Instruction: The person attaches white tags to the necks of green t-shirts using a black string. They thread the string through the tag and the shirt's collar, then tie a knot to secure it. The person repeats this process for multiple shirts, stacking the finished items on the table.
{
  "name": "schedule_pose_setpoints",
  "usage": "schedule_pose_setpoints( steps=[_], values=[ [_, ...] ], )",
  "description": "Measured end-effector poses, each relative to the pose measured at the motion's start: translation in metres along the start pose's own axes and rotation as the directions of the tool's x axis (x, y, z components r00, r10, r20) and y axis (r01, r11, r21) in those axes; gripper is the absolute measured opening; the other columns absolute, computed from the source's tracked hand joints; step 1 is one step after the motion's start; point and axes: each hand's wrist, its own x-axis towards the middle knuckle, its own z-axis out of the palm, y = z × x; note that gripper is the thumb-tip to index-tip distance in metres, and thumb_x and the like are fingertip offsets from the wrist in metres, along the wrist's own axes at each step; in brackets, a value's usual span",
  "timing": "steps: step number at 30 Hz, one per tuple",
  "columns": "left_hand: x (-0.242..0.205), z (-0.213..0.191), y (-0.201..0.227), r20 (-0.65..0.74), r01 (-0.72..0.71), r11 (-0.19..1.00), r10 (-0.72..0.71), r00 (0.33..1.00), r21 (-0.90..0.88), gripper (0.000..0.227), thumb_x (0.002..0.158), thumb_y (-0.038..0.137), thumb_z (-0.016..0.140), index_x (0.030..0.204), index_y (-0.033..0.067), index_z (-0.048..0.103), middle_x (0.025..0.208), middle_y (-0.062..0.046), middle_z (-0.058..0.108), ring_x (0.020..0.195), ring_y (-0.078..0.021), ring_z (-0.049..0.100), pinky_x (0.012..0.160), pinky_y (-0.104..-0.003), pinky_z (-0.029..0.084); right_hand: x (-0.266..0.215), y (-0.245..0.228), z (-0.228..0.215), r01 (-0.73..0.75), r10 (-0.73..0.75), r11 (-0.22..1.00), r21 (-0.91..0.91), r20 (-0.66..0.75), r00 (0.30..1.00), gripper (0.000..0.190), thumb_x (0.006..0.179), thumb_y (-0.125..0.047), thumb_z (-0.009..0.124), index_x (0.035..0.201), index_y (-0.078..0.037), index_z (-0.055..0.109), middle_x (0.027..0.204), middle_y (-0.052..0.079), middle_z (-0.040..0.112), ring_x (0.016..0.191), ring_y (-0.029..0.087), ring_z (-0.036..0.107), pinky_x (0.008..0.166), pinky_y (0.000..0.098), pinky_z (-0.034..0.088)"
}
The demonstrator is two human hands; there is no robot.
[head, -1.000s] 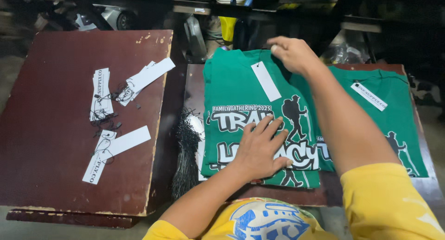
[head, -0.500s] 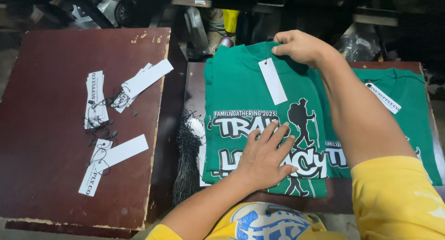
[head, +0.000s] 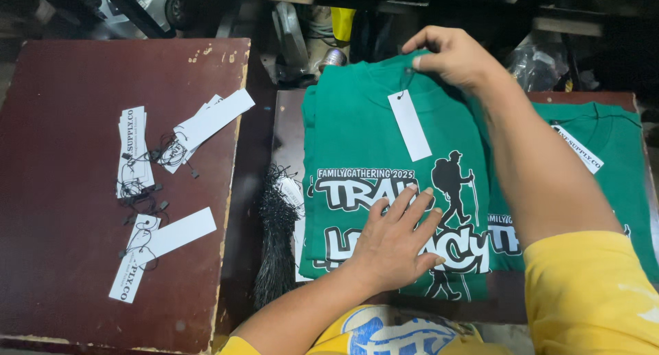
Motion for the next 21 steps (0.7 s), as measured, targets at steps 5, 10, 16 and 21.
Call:
schedule_pose_setpoints(
  steps=[5,10,16,21],
  values=[
    [0.0,0.001,0.0,0.059,0.027,0.999,-0.025,0.998,-0.023,0.072,0.081,0.05,0.075,0.139,0.0107,0.059,0.158,-0.016,0.048,0.148,-0.0388,0.042,0.102,-0.063,0.04,0.018,0.043,0.0,0.109,-0.313,0.616,-0.78,-0.116,0.943,0.04,0.102,-0.025,0.057,0.139,-0.015,0.068,0.121,0.016,0.059,0.117,0.04,0.052,0.087,0.0564,0.031],
    [-0.001,0.002,0.0,-0.032,-0.02,1.0,0.021,0.999,0.02,0.074,0.077,0.052,0.079,0.136,0.0109,0.061,0.154,-0.016,0.051,0.145,-0.0392,0.045,0.097,-0.061,0.043,-0.004,0.043,0.024,0.206,-0.297,0.577,-0.79,0.032,0.954,0.055,0.101,-0.042,0.046,0.147,-0.017,0.062,0.147,0.015,0.062,0.132,0.041,0.054,0.086,0.0626,0.035],
    [-0.009,0.0,0.002,-0.181,-0.094,0.996,0.093,0.979,0.001,0.066,0.094,0.061,0.048,0.128,0.0075,0.064,0.146,-0.019,0.057,0.141,-0.0412,0.05,0.097,-0.06,0.042,-0.054,0.029,0.006,0.266,-0.419,0.777,-0.571,-0.152,0.895,0.041,0.106,-0.024,0.054,0.14,-0.004,0.067,0.139,0.019,0.066,0.125,0.036,0.06,0.103,0.0483,0.043],
    [-0.022,0.006,0.002,-0.118,-0.205,0.979,0.204,0.972,0.005,0.089,0.084,0.08,0.046,0.135,0.0088,0.062,0.15,-0.022,0.053,0.145,-0.0467,0.044,0.103,-0.074,0.038,-0.096,0.057,-0.004,0.156,-0.329,0.779,-0.607,-0.185,0.926,0.045,0.1,-0.027,0.06,0.141,-0.01,0.066,0.143,0.017,0.064,0.129,0.037,0.057,0.107,0.0521,0.041]
  ],
)
